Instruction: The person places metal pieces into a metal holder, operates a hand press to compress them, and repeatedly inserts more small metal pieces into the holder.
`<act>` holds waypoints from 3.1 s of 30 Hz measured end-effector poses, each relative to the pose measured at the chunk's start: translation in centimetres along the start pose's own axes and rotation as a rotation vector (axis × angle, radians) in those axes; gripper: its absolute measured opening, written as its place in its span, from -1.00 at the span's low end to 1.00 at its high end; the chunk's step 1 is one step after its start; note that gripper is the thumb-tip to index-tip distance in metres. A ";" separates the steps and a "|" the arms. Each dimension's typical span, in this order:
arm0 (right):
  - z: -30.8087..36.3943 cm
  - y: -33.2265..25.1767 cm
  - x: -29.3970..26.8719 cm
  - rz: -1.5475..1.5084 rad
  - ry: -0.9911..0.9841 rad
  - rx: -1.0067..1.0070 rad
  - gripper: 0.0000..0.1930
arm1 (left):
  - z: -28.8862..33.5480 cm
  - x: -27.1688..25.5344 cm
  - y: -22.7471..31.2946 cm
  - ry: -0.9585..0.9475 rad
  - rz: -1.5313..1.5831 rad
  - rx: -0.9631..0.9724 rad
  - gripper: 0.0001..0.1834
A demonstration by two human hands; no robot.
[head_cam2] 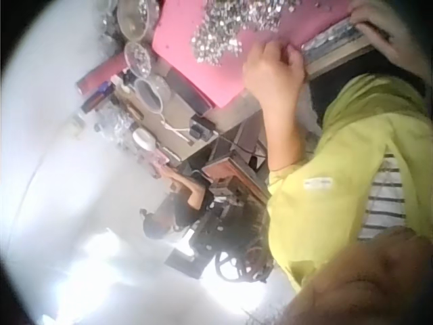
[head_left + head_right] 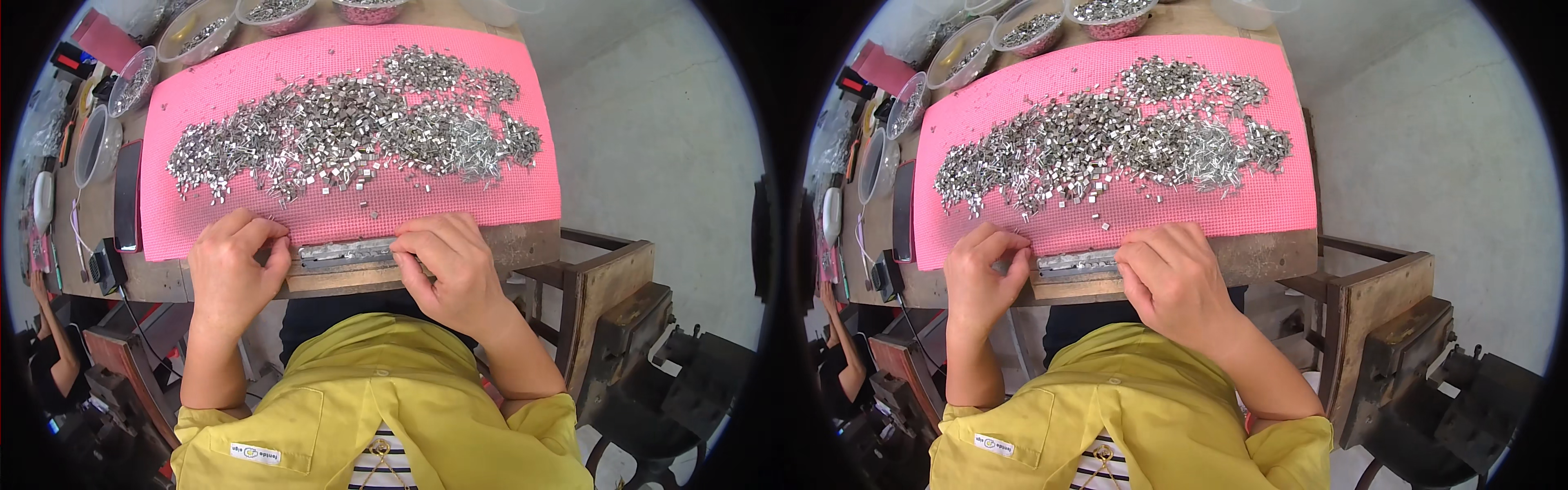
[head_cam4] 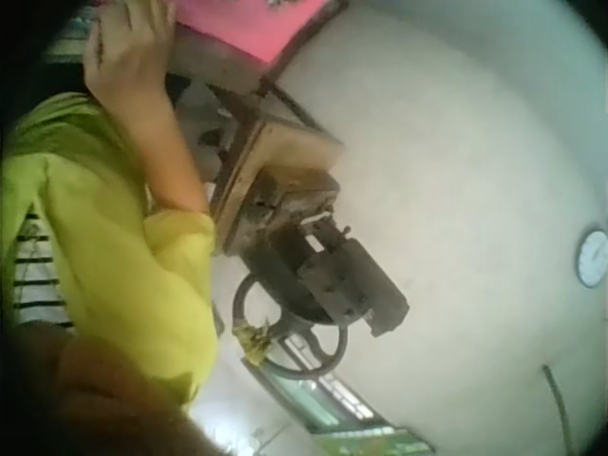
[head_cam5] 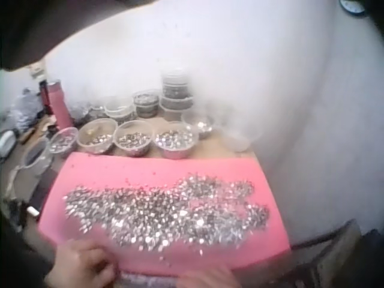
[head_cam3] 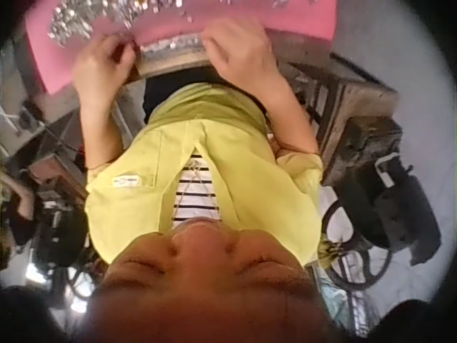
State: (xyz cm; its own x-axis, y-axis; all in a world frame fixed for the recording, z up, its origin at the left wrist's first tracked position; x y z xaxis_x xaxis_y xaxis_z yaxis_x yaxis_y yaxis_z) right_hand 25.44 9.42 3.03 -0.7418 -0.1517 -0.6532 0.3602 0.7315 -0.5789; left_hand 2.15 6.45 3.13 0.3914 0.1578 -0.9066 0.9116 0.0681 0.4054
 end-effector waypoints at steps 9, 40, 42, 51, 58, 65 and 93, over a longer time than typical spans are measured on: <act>0.0 -0.3 0.4 0.062 -0.035 -0.037 -0.81 | 0.7 0.0 2.0 -0.024 0.347 0.097 -0.90; 2.1 1.2 -5.5 0.174 0.370 -0.077 -0.73 | 1.7 2.3 7.1 0.087 0.116 0.383 -0.55; 2.1 1.4 -6.0 0.194 0.353 -0.060 -0.73 | 1.6 1.6 5.4 0.093 0.160 0.262 -0.47; 3.1 3.6 -6.6 0.245 0.262 0.103 -0.77 | 0.1 -1.5 -2.9 0.061 0.092 0.035 -0.74; 2.3 4.8 -5.4 0.239 0.199 0.148 -0.86 | -0.3 -1.1 -1.8 0.062 -0.041 0.141 -0.82; 3.4 5.8 -6.3 0.303 0.130 0.188 -0.88 | -0.7 -0.3 -1.1 0.093 -0.096 0.097 -0.95; 3.1 6.0 -8.1 0.469 0.102 0.173 -0.88 | -0.4 -0.4 -0.6 0.139 -0.009 0.024 -0.87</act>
State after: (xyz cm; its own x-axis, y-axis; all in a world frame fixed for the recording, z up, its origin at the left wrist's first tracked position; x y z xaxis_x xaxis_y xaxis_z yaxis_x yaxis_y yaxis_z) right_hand 35.33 12.90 3.31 -0.5260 0.2390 -0.8162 0.7497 0.5834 -0.3124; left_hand 1.39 6.78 3.30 0.3632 0.2920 -0.8848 0.9185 0.0473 0.3926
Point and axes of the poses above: each hand's wrist, its own z-axis away from the middle knuckle, its own x-axis out of the palm, y = z × x, the point moved 6 cm from there along -z, towards the middle knuckle, and after that the axes turned 9 degrees about -x, right-handed, at the moved point
